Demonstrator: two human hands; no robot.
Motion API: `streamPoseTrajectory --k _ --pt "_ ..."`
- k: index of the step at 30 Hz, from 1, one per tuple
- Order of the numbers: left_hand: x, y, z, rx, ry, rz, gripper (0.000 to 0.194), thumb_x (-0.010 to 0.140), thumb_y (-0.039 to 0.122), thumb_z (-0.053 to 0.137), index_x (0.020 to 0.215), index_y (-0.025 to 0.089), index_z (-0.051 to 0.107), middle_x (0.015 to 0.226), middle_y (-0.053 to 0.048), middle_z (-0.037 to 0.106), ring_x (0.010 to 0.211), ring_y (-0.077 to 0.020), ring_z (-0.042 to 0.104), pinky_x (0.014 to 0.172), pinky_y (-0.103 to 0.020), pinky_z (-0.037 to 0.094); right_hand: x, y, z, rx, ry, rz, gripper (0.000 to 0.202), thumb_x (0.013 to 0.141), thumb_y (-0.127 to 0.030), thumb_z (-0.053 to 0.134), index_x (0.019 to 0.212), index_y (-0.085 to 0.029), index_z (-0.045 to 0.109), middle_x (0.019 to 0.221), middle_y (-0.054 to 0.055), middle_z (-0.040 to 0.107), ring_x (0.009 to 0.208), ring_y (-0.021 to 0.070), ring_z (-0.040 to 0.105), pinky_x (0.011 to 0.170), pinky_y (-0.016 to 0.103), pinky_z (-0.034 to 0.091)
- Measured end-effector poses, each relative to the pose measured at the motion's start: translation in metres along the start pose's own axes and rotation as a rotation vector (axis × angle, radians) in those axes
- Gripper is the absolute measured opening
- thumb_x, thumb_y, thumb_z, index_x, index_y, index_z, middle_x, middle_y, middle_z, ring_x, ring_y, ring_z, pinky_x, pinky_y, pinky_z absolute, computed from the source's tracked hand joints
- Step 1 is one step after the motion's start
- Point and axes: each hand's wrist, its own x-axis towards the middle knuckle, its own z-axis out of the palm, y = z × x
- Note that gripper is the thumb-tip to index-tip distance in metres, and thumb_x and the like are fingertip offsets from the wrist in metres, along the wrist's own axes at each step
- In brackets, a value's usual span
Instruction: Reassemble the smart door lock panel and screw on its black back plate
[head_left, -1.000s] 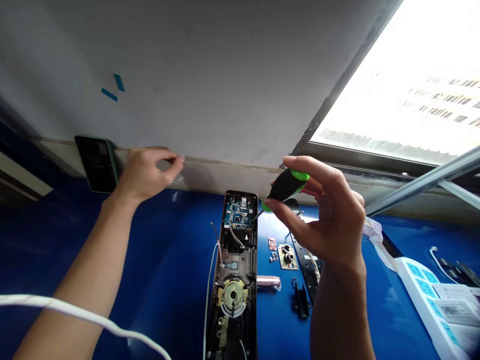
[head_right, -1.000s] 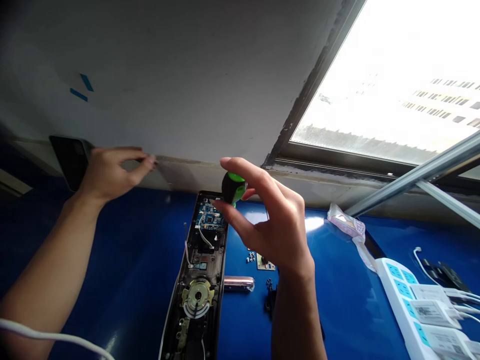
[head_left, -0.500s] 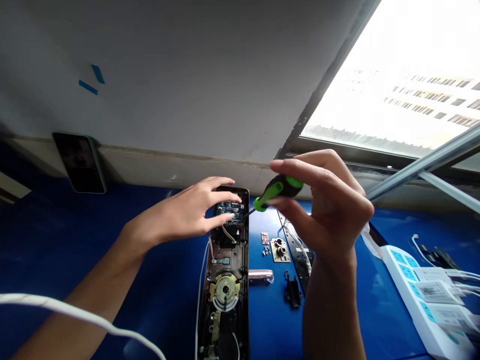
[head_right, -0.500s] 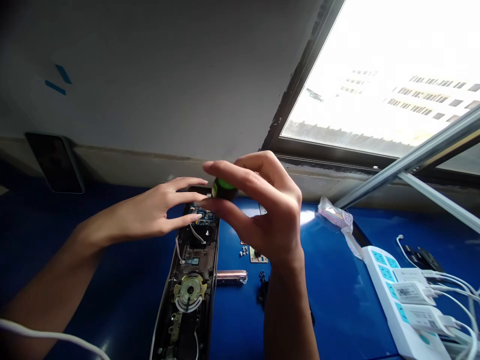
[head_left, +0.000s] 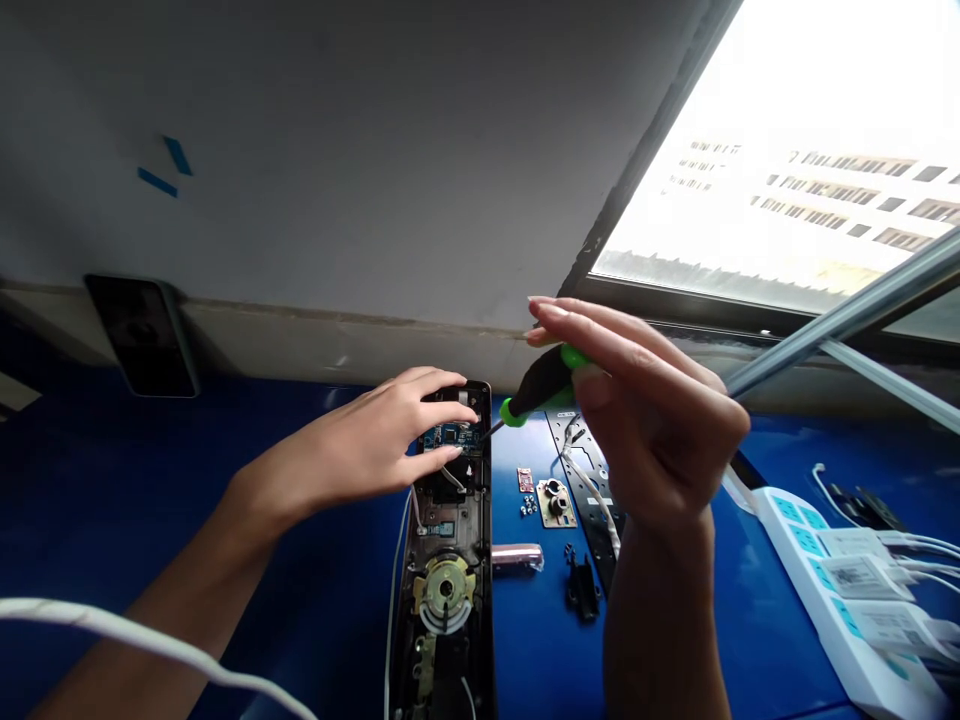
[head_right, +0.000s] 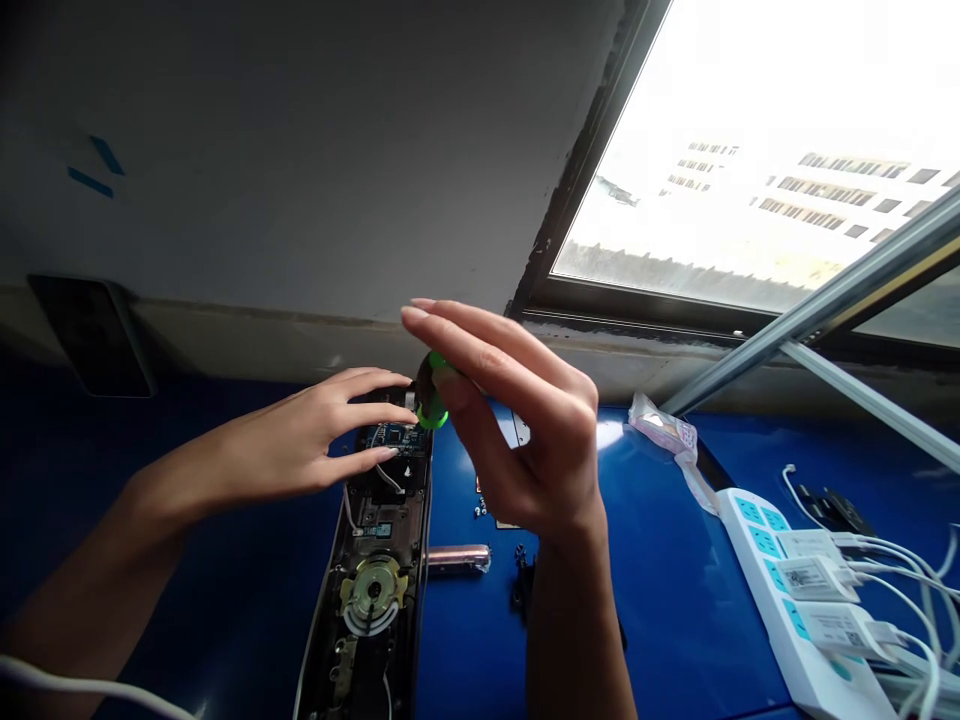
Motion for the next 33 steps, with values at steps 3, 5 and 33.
streamPoseTrajectory --k 3,5,33 --pt "-0.0007 0.0005 -0.0003 -0.001 0.000 0.001 0.040 0.100 0.046 0.061 0.137 0.033 0.068 0.162 -0.006 0.048 0.152 -0.0310 0.041 0.124 -0.052 0.042 -0.0001 0.0016 0.0010 0.061 -0.006 0.003 0.040 0.095 -0.011 0.065 0.129 -0.031 0.073 0.120 0.004 0.079 0.101 0.0226 0.076 0.085 0.044 0.067" --pt "-0.0014 0.0004 -0.0005 -0.005 0.012 0.000 0.041 0.100 0.045 0.061 0.139 0.032 0.067 0.162 -0.007 0.048 0.152 -0.0311 0.042 0.124 -0.052 0.041 -0.0004 0.0037 0.0005 0.046 0.019 -0.004 0.040 0.087 -0.012 0.077 0.123 -0.030 0.077 0.111 0.004 0.078 0.095 0.0210 0.074 0.077 0.039 0.066" --pt "-0.0056 0.0063 -0.0027 -0.034 0.001 -0.009 0.040 0.101 0.045 0.061 0.138 0.032 0.067 0.158 -0.006 0.053 0.154 -0.0329 0.039 0.125 -0.054 0.040 -0.0009 0.0037 0.0056 0.038 0.005 0.043 0.038 0.095 -0.016 0.066 0.128 -0.031 0.075 0.121 0.007 0.072 0.097 0.0222 0.073 0.082 0.043 0.065"
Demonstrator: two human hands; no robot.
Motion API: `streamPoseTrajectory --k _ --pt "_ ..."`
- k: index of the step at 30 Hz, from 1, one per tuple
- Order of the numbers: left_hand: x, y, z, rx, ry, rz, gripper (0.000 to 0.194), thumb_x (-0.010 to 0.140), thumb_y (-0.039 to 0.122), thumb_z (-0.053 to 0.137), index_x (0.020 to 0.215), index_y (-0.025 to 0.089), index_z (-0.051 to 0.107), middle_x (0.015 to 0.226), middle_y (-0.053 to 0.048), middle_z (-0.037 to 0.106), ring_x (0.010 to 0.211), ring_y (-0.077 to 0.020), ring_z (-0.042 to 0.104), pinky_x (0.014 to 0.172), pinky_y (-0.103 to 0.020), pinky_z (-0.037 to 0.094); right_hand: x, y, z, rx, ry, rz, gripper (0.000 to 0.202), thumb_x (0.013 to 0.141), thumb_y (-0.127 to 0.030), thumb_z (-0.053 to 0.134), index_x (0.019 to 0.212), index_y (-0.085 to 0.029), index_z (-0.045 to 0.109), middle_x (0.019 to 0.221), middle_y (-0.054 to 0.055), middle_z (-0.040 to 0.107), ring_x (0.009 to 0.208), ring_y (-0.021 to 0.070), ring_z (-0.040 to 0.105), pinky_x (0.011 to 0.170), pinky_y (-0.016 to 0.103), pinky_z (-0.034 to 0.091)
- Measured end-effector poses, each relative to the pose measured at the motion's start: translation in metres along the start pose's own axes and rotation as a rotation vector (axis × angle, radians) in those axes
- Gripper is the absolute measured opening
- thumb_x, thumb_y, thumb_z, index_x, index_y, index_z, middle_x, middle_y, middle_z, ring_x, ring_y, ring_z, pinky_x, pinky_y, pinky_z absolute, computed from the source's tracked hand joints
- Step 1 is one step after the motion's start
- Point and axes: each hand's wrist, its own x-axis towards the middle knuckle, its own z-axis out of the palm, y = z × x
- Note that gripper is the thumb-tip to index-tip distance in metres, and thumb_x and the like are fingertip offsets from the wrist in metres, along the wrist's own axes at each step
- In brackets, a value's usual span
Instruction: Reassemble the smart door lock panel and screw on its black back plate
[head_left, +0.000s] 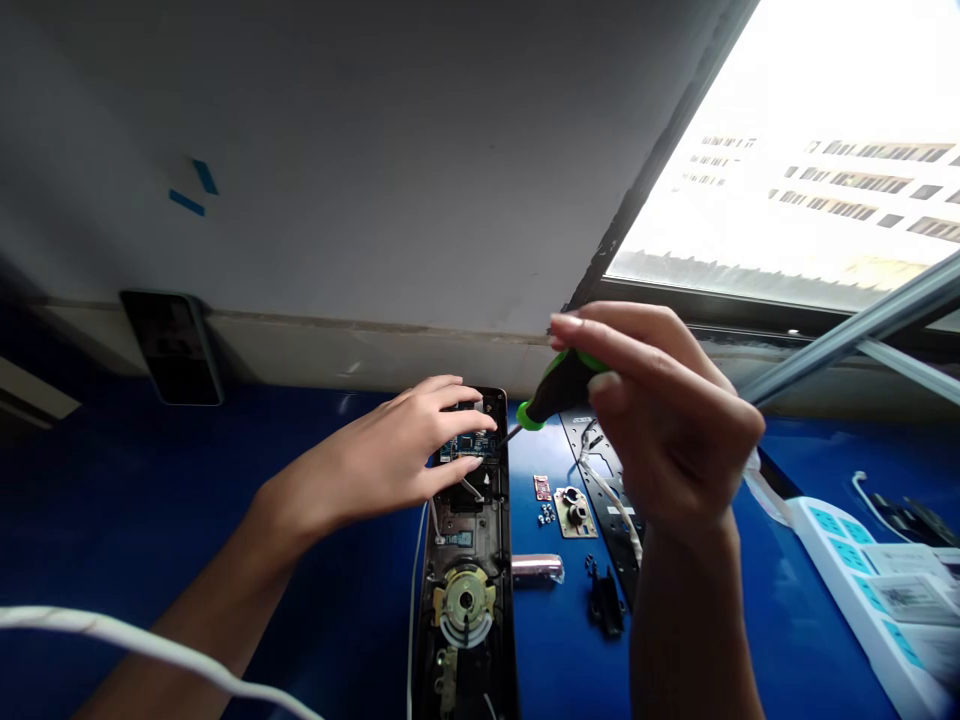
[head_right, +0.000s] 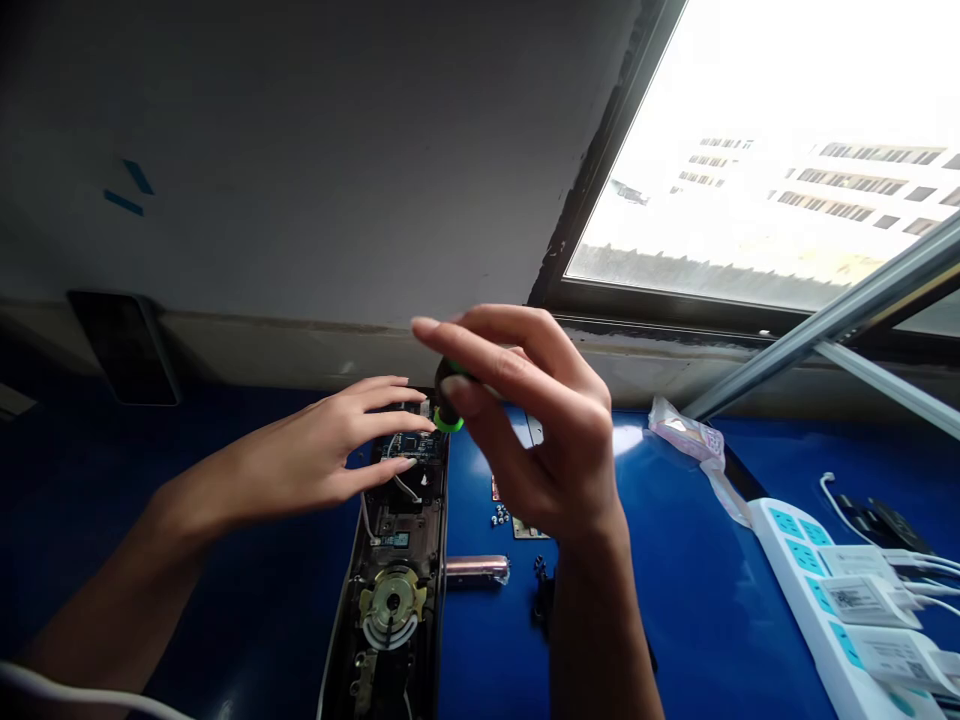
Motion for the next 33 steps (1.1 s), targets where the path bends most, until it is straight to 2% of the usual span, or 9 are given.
streamPoseTrajectory --k 3,8,13,19,22,24,26,29,33 --pt "0.0000 0.0009 -0.0008 0.009 -0.009 -0.002 0.040 0.102 0.045 0.060 0.139 0.032 0.066 0.158 -0.006 0.053 0.155 -0.0313 0.038 0.126 -0.053 0.040 0.0000 -0.0013 0.0002 0.072 -0.036 -0.004 0.043 0.096 -0.010 0.061 0.132 -0.031 0.072 0.127 0.006 0.075 0.106 0.0256 0.075 0.089 0.049 0.065" --pt "-0.0004 0.0008 -0.0017 -0.005 -0.006 -0.004 0.041 0.102 0.045 0.060 0.141 0.033 0.065 0.158 -0.006 0.054 0.155 -0.0309 0.038 0.126 -0.053 0.040 0.0003 0.0024 -0.0024 -0.034 0.032 -0.027 0.042 0.084 -0.021 0.082 0.123 -0.035 0.077 0.108 0.004 0.076 0.089 0.0216 0.072 0.070 0.040 0.065" --pt "-0.0012 0.0004 -0.0018 -0.013 -0.007 -0.005 0.041 0.101 0.044 0.061 0.140 0.032 0.065 0.157 -0.006 0.055 0.154 -0.0314 0.039 0.125 -0.053 0.041 -0.0002 0.0007 -0.0013 0.040 0.011 -0.003 0.039 0.097 -0.013 0.059 0.130 -0.029 0.074 0.123 0.006 0.078 0.105 0.0268 0.075 0.087 0.050 0.065" --pt "0.0004 0.0004 -0.0021 -0.016 -0.007 -0.010 0.041 0.101 0.043 0.062 0.140 0.032 0.065 0.157 -0.007 0.054 0.154 -0.0324 0.039 0.124 -0.053 0.041 -0.0005 0.0036 -0.0060 -0.045 0.035 -0.029 0.038 0.085 -0.022 0.082 0.121 -0.034 0.078 0.106 0.003 0.076 0.088 0.0204 0.072 0.070 0.039 0.065" --pt "0.0008 0.0008 -0.0019 -0.010 -0.017 -0.018 0.040 0.101 0.043 0.061 0.140 0.032 0.066 0.157 -0.007 0.054 0.155 -0.0324 0.038 0.124 -0.054 0.040 0.0001 0.0018 -0.0050 -0.041 0.026 -0.017 0.033 0.096 -0.022 0.066 0.127 -0.030 0.076 0.119 0.007 0.077 0.098 0.0230 0.074 0.082 0.044 0.065" --pt "0.0007 0.0010 -0.0017 -0.011 -0.010 -0.013 0.040 0.101 0.043 0.062 0.139 0.031 0.066 0.156 -0.007 0.055 0.154 -0.0330 0.039 0.124 -0.055 0.040 0.0000 0.0009 -0.0034 0.021 0.012 0.002 0.038 0.098 -0.014 0.060 0.131 -0.028 0.073 0.125 0.008 0.077 0.105 0.0248 0.076 0.090 0.048 0.065" --pt "0.0006 0.0009 -0.0014 -0.010 -0.002 -0.005 0.039 0.101 0.042 0.062 0.138 0.031 0.067 0.155 -0.007 0.056 0.154 -0.0335 0.038 0.124 -0.055 0.040 -0.0004 0.0017 -0.0030 0.041 0.019 -0.004 0.042 0.092 -0.013 0.070 0.129 -0.032 0.074 0.119 0.005 0.079 0.100 0.0234 0.076 0.086 0.045 0.066" --pt "0.0009 -0.0007 0.0005 -0.017 0.001 -0.011 0.041 0.098 0.043 0.066 0.138 0.032 0.067 0.156 -0.006 0.055 0.156 -0.0366 0.034 0.124 -0.058 0.039 -0.0007 0.0036 -0.0046 -0.038 0.035 -0.036 0.041 0.085 -0.022 0.082 0.123 -0.036 0.076 0.107 0.002 0.077 0.091 0.0201 0.073 0.072 0.038 0.065" --pt "0.0018 -0.0050 0.0055 -0.035 -0.008 -0.003 0.055 0.088 0.047 0.079 0.139 0.034 0.066 0.159 -0.008 0.052 0.156 -0.0412 0.032 0.123 -0.063 0.038 -0.0001 0.0027 -0.0052 0.006 -0.005 0.004 0.037 0.098 -0.020 0.061 0.132 -0.031 0.072 0.125 0.007 0.076 0.102 0.0232 0.075 0.086 0.045 0.066"
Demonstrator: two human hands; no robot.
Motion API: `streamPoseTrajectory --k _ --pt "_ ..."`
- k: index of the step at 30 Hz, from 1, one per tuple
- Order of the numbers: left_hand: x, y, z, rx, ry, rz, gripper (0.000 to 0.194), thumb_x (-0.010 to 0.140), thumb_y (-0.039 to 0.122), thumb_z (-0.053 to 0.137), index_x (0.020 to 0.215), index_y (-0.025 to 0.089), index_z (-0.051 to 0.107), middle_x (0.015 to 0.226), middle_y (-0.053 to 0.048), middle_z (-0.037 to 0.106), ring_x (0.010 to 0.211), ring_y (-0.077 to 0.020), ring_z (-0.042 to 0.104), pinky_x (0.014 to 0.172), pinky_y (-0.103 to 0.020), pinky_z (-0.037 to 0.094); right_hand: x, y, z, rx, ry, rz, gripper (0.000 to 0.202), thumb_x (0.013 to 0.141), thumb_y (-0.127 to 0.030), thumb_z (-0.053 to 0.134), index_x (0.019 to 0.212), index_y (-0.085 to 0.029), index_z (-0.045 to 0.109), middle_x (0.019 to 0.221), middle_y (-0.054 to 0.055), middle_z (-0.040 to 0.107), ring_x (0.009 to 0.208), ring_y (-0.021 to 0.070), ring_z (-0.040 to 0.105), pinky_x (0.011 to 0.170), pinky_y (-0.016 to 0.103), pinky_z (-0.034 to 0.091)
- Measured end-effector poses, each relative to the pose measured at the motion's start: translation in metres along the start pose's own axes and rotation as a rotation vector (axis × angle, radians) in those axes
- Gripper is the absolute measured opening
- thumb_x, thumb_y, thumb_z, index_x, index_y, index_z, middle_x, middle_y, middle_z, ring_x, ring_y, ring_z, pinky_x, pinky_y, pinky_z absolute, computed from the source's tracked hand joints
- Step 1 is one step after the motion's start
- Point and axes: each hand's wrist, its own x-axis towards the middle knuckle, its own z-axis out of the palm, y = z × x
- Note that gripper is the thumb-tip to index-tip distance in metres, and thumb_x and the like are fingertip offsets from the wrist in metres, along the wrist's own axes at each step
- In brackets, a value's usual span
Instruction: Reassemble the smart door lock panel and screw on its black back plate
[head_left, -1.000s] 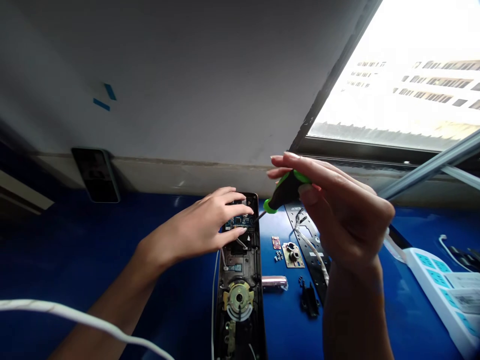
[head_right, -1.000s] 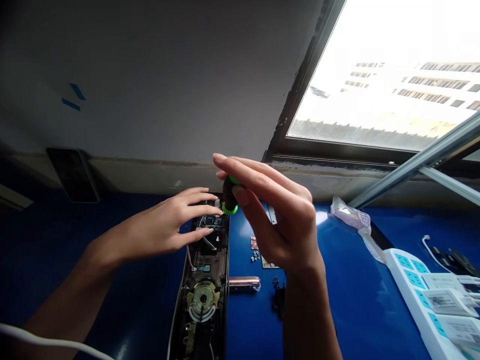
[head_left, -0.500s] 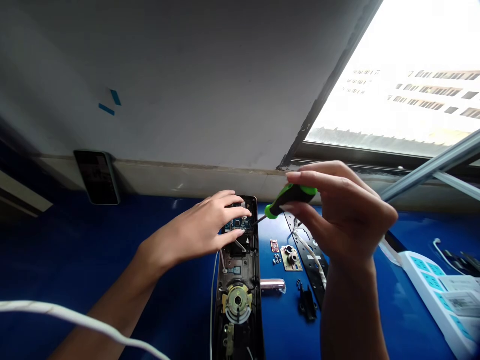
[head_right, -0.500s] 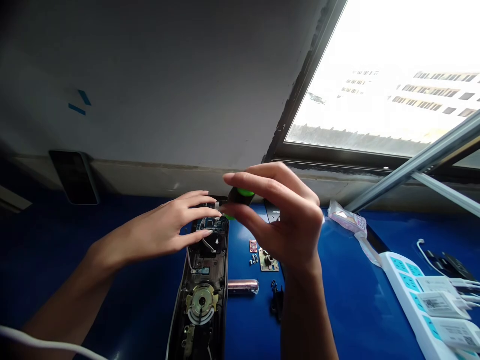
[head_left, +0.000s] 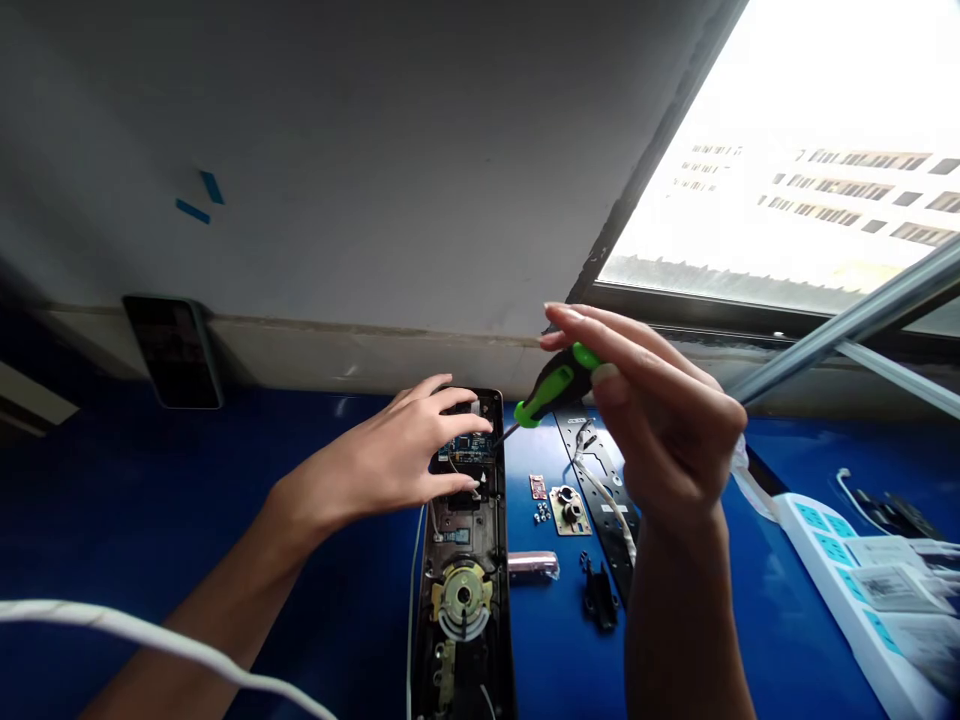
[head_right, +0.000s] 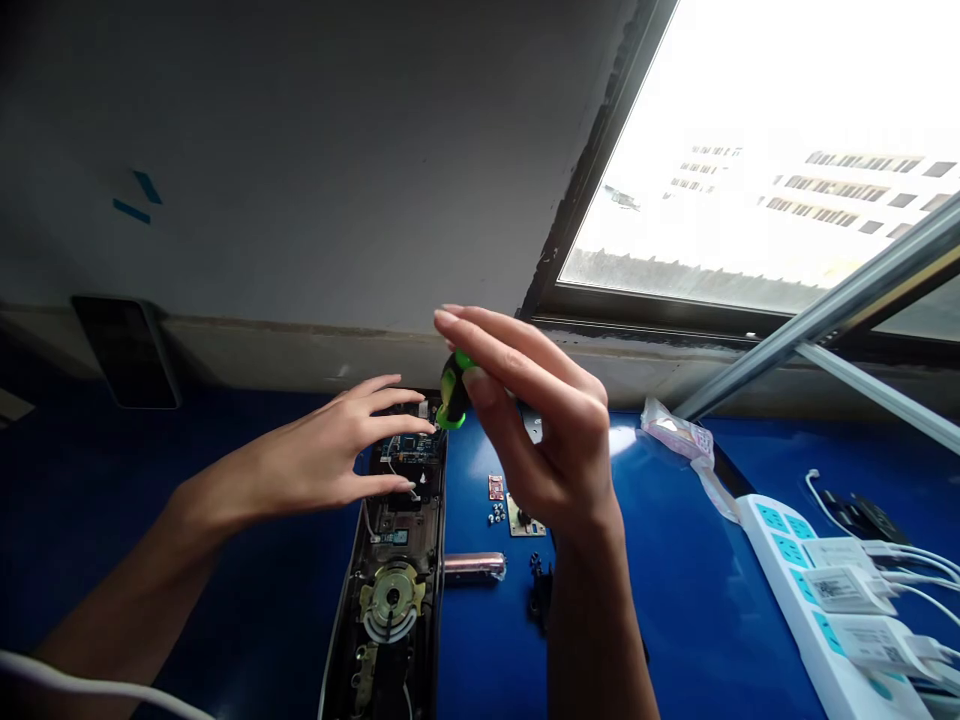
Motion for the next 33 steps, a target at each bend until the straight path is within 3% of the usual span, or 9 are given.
streamPoseTrajectory --k 2,6,12,17,22,25,29,33 --pt "0.001 -0.001 0.002 0.008 -0.008 -0.002 0.061 0.084 0.045 0.083 0.141 0.034 0.065 0.159 -0.008 0.052 0.155 -0.0410 0.033 0.123 -0.062 0.038 0.000 0.000 0.001 0.059 -0.019 0.018 0.040 0.098 -0.015 0.061 0.133 -0.031 0.071 0.127 0.006 0.077 0.105 0.0243 0.076 0.090 0.048 0.066" --pt "0.003 -0.001 0.003 0.011 -0.006 -0.016 0.064 0.083 0.042 0.085 0.142 0.033 0.064 0.160 -0.009 0.051 0.154 -0.0392 0.035 0.122 -0.060 0.041 0.000 0.002 0.001 -0.003 0.028 -0.021 0.040 0.084 -0.019 0.083 0.121 -0.033 0.078 0.106 0.003 0.076 0.093 0.0203 0.073 0.076 0.038 0.065" --pt "0.005 0.002 0.002 0.048 -0.034 -0.010 0.064 0.081 0.040 0.088 0.140 0.029 0.066 0.158 -0.012 0.052 0.154 -0.0399 0.035 0.122 -0.059 0.042 -0.001 0.002 0.002 0.093 -0.060 0.030 0.041 0.098 -0.016 0.060 0.134 -0.033 0.070 0.128 0.006 0.075 0.105 0.0234 0.076 0.090 0.046 0.066" --pt "0.005 0.002 0.003 0.057 -0.031 -0.011 0.064 0.081 0.039 0.087 0.141 0.031 0.064 0.159 -0.010 0.051 0.154 -0.0387 0.036 0.121 -0.058 0.044 0.000 0.005 0.003 0.015 0.029 -0.010 0.035 0.085 -0.023 0.081 0.119 -0.031 0.078 0.104 0.004 0.074 0.090 0.0198 0.072 0.072 0.037 0.065" --pt "0.005 0.001 0.004 0.054 -0.047 -0.016 0.066 0.080 0.038 0.089 0.141 0.031 0.065 0.159 -0.010 0.051 0.155 -0.0379 0.034 0.123 -0.058 0.041 -0.001 -0.003 0.004 0.167 -0.072 0.126 0.040 0.101 -0.016 0.055 0.138 -0.028 0.068 0.131 0.008 0.073 0.110 0.0242 0.074 0.094 0.048 0.064" --pt "0.006 0.001 0.004 0.051 -0.046 -0.023 0.066 0.081 0.037 0.089 0.142 0.031 0.064 0.159 -0.010 0.050 0.155 -0.0374 0.033 0.123 -0.058 0.041 -0.002 -0.003 0.004 0.172 -0.054 0.154 0.040 0.096 -0.014 0.065 0.132 -0.032 0.071 0.122 0.003 0.077 0.106 0.0235 0.075 0.092 0.046 0.065" --pt "0.005 0.001 0.004 0.044 -0.029 -0.013 0.065 0.081 0.038 0.089 0.140 0.031 0.065 0.159 -0.010 0.050 0.155 -0.0353 0.034 0.123 -0.056 0.042 -0.001 0.000 0.003 0.021 0.019 0.065 0.040 0.083 -0.016 0.083 0.119 -0.034 0.078 0.106 0.002 0.074 0.093 0.0209 0.072 0.077 0.039 0.064" --pt "0.004 0.003 0.003 0.051 -0.022 0.003 0.066 0.079 0.035 0.090 0.140 0.031 0.065 0.159 -0.010 0.050 0.154 -0.0359 0.035 0.122 -0.056 0.043 0.000 -0.005 0.002 0.024 -0.016 0.077 0.037 0.098 -0.015 0.061 0.129 -0.031 0.074 0.127 0.007 0.072 0.113 0.0253 0.071 0.094 0.047 0.062"
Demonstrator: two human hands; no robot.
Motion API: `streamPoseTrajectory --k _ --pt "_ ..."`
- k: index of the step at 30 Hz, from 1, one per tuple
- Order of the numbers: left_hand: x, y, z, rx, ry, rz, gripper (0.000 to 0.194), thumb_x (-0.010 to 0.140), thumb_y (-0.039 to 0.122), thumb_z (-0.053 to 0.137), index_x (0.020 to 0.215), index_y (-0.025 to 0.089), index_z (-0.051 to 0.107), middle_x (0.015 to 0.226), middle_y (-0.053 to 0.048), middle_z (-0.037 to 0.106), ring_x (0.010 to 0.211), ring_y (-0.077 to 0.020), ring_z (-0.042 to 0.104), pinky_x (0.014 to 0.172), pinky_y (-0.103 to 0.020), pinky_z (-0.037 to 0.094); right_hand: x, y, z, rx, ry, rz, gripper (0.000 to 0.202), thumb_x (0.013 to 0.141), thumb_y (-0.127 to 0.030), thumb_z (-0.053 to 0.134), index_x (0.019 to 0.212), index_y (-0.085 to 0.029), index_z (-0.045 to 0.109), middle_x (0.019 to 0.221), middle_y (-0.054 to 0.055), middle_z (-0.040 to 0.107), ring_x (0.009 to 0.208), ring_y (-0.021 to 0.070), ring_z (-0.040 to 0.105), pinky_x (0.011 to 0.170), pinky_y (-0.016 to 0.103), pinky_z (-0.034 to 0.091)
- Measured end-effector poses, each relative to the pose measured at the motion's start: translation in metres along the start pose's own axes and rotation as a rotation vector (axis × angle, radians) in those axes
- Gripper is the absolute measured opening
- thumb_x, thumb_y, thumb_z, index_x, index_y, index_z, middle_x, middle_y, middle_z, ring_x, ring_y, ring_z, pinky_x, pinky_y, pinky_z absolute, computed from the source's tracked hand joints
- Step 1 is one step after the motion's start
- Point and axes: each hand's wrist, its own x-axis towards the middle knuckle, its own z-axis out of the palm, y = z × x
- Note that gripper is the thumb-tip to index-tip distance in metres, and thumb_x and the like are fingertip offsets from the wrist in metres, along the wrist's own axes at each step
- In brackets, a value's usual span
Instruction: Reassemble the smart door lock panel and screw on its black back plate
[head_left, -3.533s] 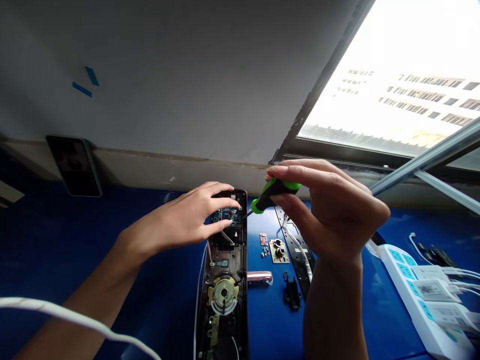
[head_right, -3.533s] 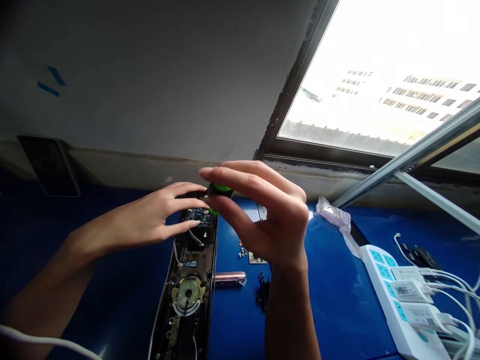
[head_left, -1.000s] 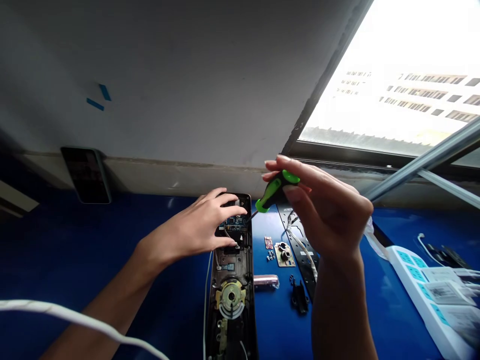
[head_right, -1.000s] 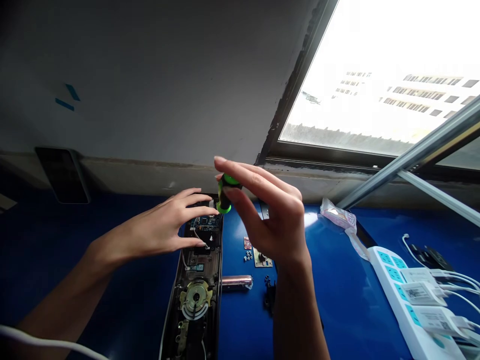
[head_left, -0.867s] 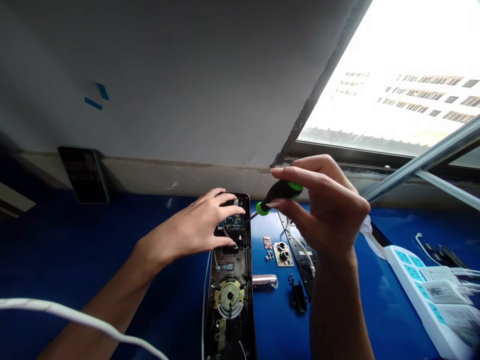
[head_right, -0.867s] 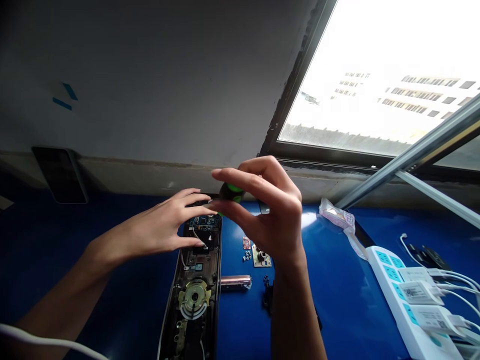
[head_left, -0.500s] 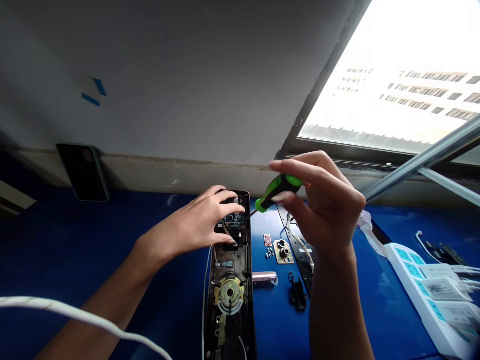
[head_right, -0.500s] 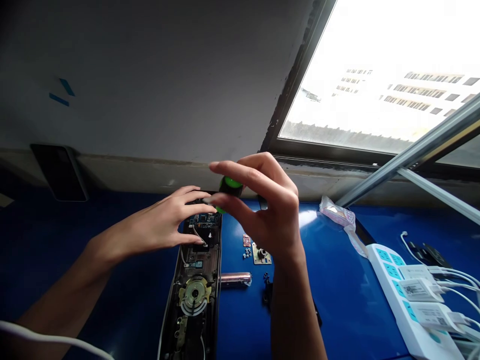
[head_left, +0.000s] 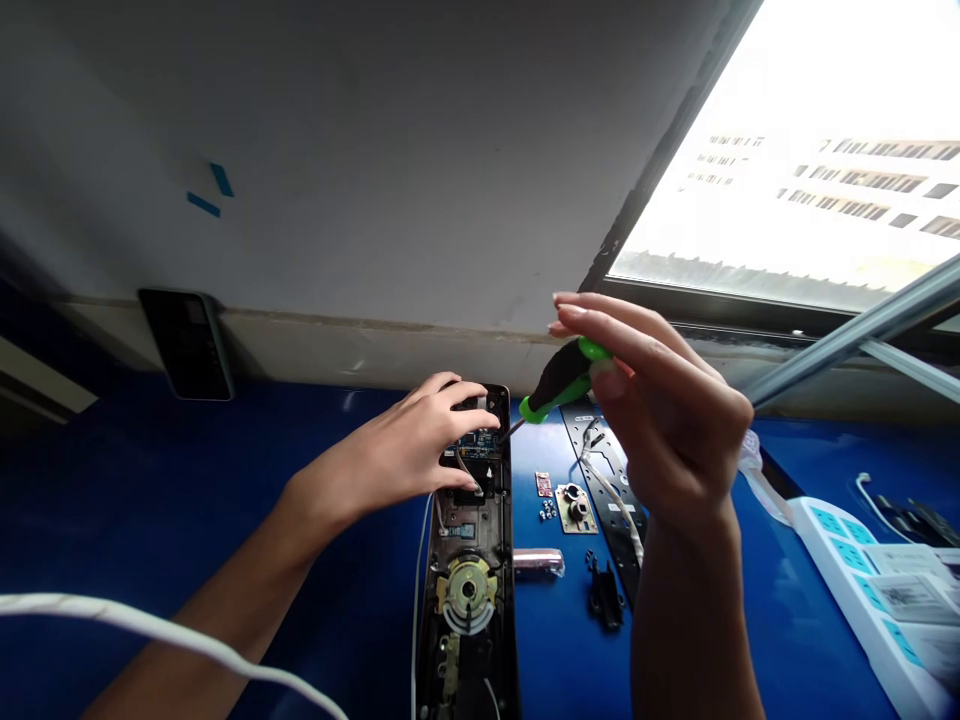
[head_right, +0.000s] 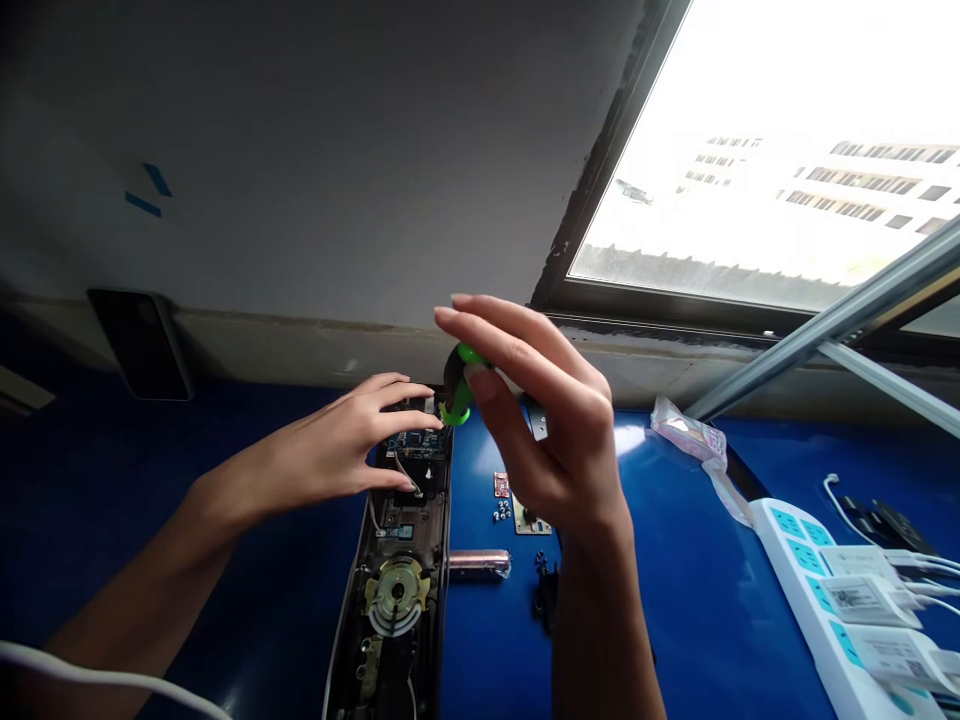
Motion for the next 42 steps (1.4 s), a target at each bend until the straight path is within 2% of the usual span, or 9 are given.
streamPoseTrajectory --k 2,7,9,12,19,24,36,39,42 --pt "0.000 0.000 0.000 0.002 0.007 0.010 0.066 0.079 0.032 0.090 0.140 0.030 0.065 0.159 -0.011 0.049 0.154 -0.0358 0.035 0.121 -0.056 0.044 0.000 -0.002 -0.001 0.059 -0.033 -0.002 0.041 0.098 -0.011 0.060 0.131 -0.032 0.073 0.128 0.006 0.074 0.113 0.0257 0.072 0.094 0.048 0.063" --pt "0.000 0.001 0.001 -0.002 0.028 0.029 0.063 0.080 0.031 0.090 0.138 0.030 0.065 0.160 -0.010 0.048 0.153 -0.0346 0.037 0.120 -0.054 0.046 -0.001 0.001 -0.002 0.016 0.004 -0.033 0.048 0.078 -0.010 0.086 0.119 -0.033 0.079 0.105 0.004 0.072 0.090 0.0202 0.070 0.071 0.038 0.062" --pt "0.000 0.000 0.001 -0.003 0.030 0.027 0.063 0.080 0.031 0.090 0.138 0.029 0.065 0.160 -0.010 0.048 0.153 -0.0348 0.036 0.119 -0.055 0.047 -0.001 -0.001 -0.001 0.009 0.011 -0.010 0.041 0.082 -0.014 0.083 0.118 -0.032 0.079 0.106 0.004 0.070 0.090 0.0200 0.069 0.072 0.039 0.062" --pt "-0.001 0.000 0.001 -0.007 0.029 0.025 0.063 0.079 0.030 0.090 0.138 0.030 0.066 0.160 -0.009 0.047 0.153 -0.0343 0.035 0.120 -0.054 0.046 -0.002 -0.005 -0.001 0.075 -0.036 0.046 0.038 0.093 -0.014 0.068 0.127 -0.030 0.075 0.118 0.006 0.075 0.103 0.0245 0.073 0.084 0.046 0.064" --pt "-0.001 0.003 0.000 -0.031 0.002 -0.011 0.065 0.079 0.030 0.090 0.139 0.030 0.065 0.162 -0.010 0.045 0.154 -0.0349 0.035 0.122 -0.055 0.043 -0.004 -0.008 -0.006 0.156 -0.094 0.025 0.048 0.085 -0.002 0.075 0.125 -0.028 0.076 0.116 0.003 0.078 0.103 0.0253 0.076 0.082 0.046 0.067" --pt "-0.002 0.001 0.002 -0.104 0.031 0.034 0.059 0.080 0.025 0.088 0.135 0.031 0.067 0.159 -0.010 0.044 0.152 -0.0344 0.037 0.120 -0.052 0.046 -0.005 -0.013 -0.013 0.174 -0.206 0.081 0.048 0.084 -0.001 0.074 0.126 -0.025 0.074 0.119 0.004 0.078 0.115 0.0276 0.073 0.095 0.050 0.066" --pt "0.001 -0.001 0.003 -0.186 0.073 0.040 0.059 0.078 0.024 0.089 0.132 0.033 0.068 0.148 -0.008 0.044 0.137 -0.0324 0.052 0.110 -0.047 0.056 -0.009 -0.010 -0.021 0.125 -0.224 0.071 0.052 0.077 -0.001 0.083 0.121 -0.027 0.075 0.113 0.000 0.080 0.103 0.0236 0.077 0.088 0.045 0.069" --pt "0.002 -0.003 0.004 -0.184 0.076 0.037 0.059 0.077 0.025 0.089 0.131 0.030 0.068 0.148 -0.009 0.044 0.136 -0.0332 0.053 0.112 -0.048 0.054 -0.007 -0.010 -0.019 0.104 -0.229 0.049 0.046 0.080 -0.004 0.083 0.120 -0.026 0.075 0.111 0.001 0.080 0.103 0.0233 0.077 0.087 0.044 0.069" --pt "0.003 -0.005 0.005 -0.178 0.092 0.043 0.059 0.075 0.029 0.090 0.130 0.031 0.069 0.153 -0.009 0.040 0.140 -0.0356 0.050 0.116 -0.051 0.052 -0.007 -0.009 -0.018 0.071 -0.215 0.109 0.041 0.083 -0.008 0.081 0.118 -0.028 0.073 0.112 0.001 0.079 0.103 0.0228 0.076 0.083 0.042 0.070"
